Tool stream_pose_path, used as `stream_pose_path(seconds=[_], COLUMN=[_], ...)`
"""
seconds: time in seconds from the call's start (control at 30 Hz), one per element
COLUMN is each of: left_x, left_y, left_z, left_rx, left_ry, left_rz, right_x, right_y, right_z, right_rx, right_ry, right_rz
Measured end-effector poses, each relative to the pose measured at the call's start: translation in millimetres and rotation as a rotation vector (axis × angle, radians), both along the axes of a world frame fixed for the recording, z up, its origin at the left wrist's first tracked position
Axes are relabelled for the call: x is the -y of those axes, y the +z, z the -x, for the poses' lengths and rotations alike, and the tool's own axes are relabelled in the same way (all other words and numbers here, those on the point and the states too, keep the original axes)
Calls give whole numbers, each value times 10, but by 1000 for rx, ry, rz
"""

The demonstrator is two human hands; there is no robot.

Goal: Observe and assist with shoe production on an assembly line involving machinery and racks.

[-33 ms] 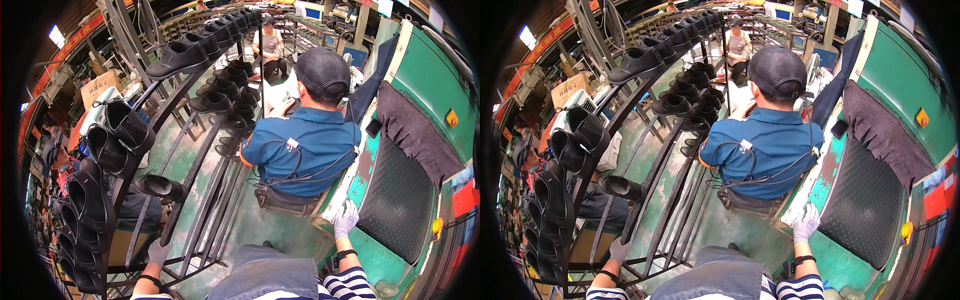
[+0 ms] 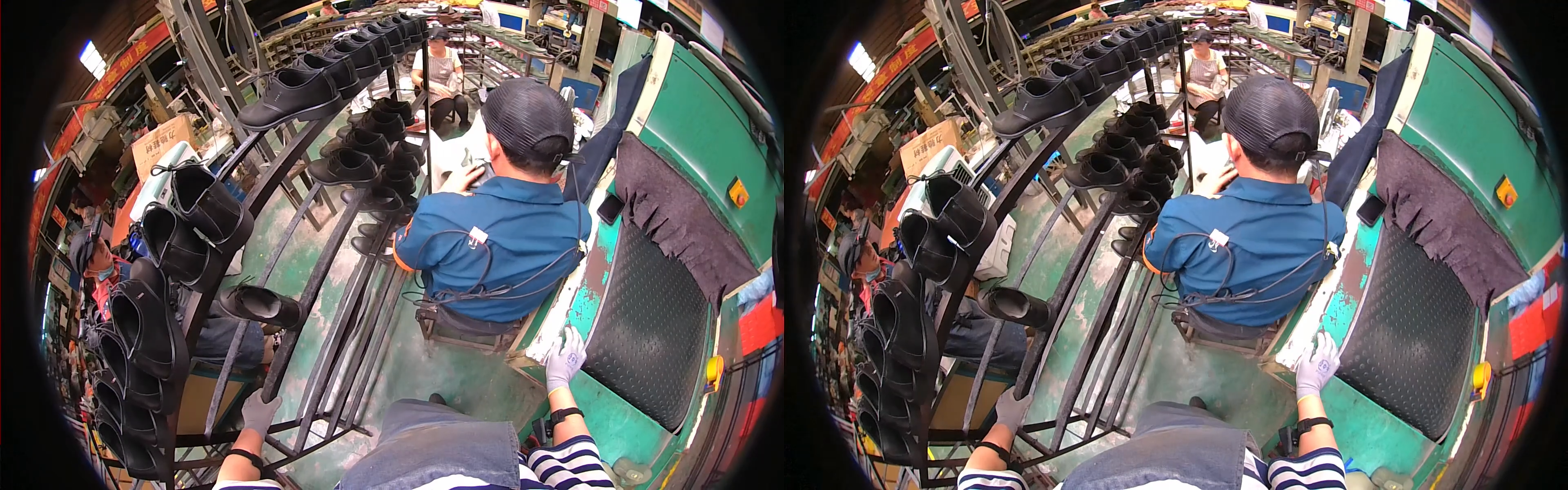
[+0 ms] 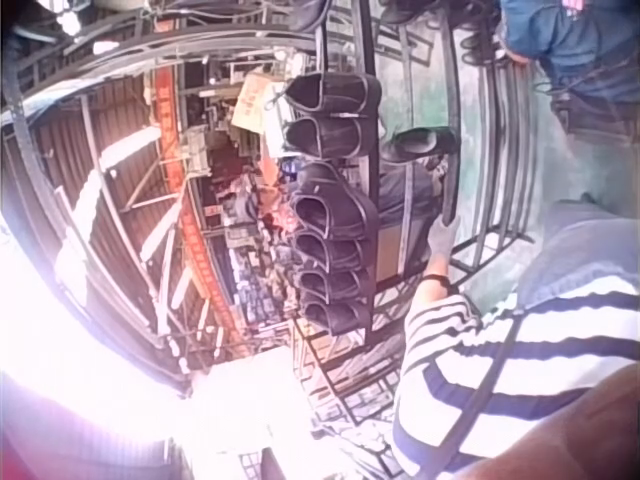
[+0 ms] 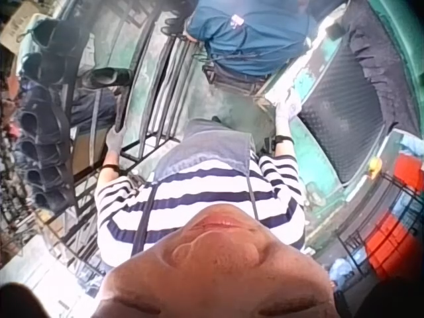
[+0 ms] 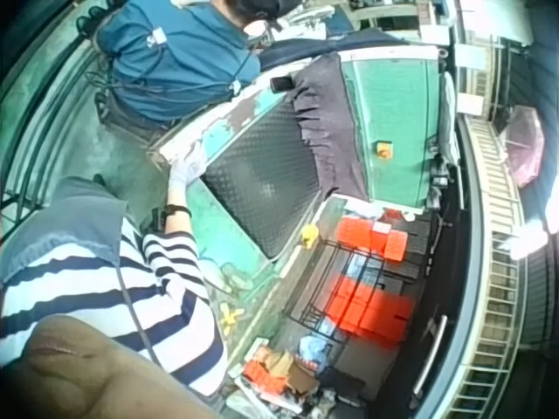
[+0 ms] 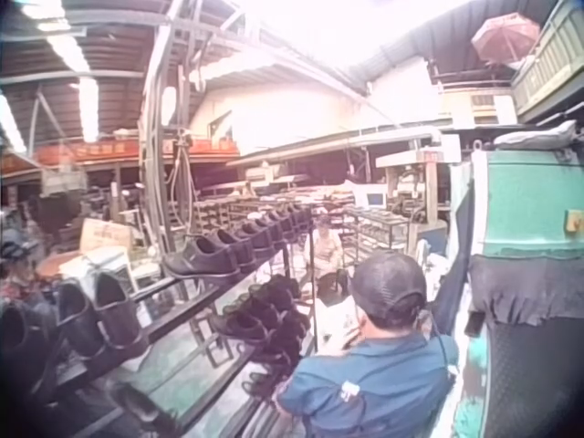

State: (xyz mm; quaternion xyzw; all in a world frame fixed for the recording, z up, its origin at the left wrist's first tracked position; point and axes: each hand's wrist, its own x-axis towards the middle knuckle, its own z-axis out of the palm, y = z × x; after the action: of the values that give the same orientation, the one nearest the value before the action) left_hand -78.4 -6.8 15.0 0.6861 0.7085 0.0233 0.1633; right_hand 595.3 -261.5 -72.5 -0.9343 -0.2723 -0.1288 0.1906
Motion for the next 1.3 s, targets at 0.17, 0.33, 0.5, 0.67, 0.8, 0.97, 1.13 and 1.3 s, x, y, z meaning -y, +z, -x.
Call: stream_pose_path(seconds=[0.17, 0.33, 0.5, 0.67, 0.8, 0.97, 1.13, 1.3], left_x=[-74, -88, -117, -74, -35, -83, -62, -94], left_y=[11, 17, -8, 41, 96, 27, -84, 256], left_z=[-58, -67, -63, -72, -73, -100, 94, -213], left_rx=[-2, -5, -4, -3, -37, 12, -78, -82], left_ry=[13, 15, 10, 13, 7, 13, 47, 62], left_rz=[11, 26, 5, 17, 27, 29, 58, 174], right_x=[-69, -86, -69, -65, -58, -21, -74, -33], right_y=[28, 35, 18, -17, -48, -65, -65, -82], right_z=[-27, -23, -52, -23, -32, -53, -74, -67], right_rx=[14, -1, 9, 7, -3, 25, 21, 69], right_ry=[10, 6, 6, 11, 3, -11, 63, 28], right_rz=[-7, -9, -11, -3, 4, 30, -9, 34])
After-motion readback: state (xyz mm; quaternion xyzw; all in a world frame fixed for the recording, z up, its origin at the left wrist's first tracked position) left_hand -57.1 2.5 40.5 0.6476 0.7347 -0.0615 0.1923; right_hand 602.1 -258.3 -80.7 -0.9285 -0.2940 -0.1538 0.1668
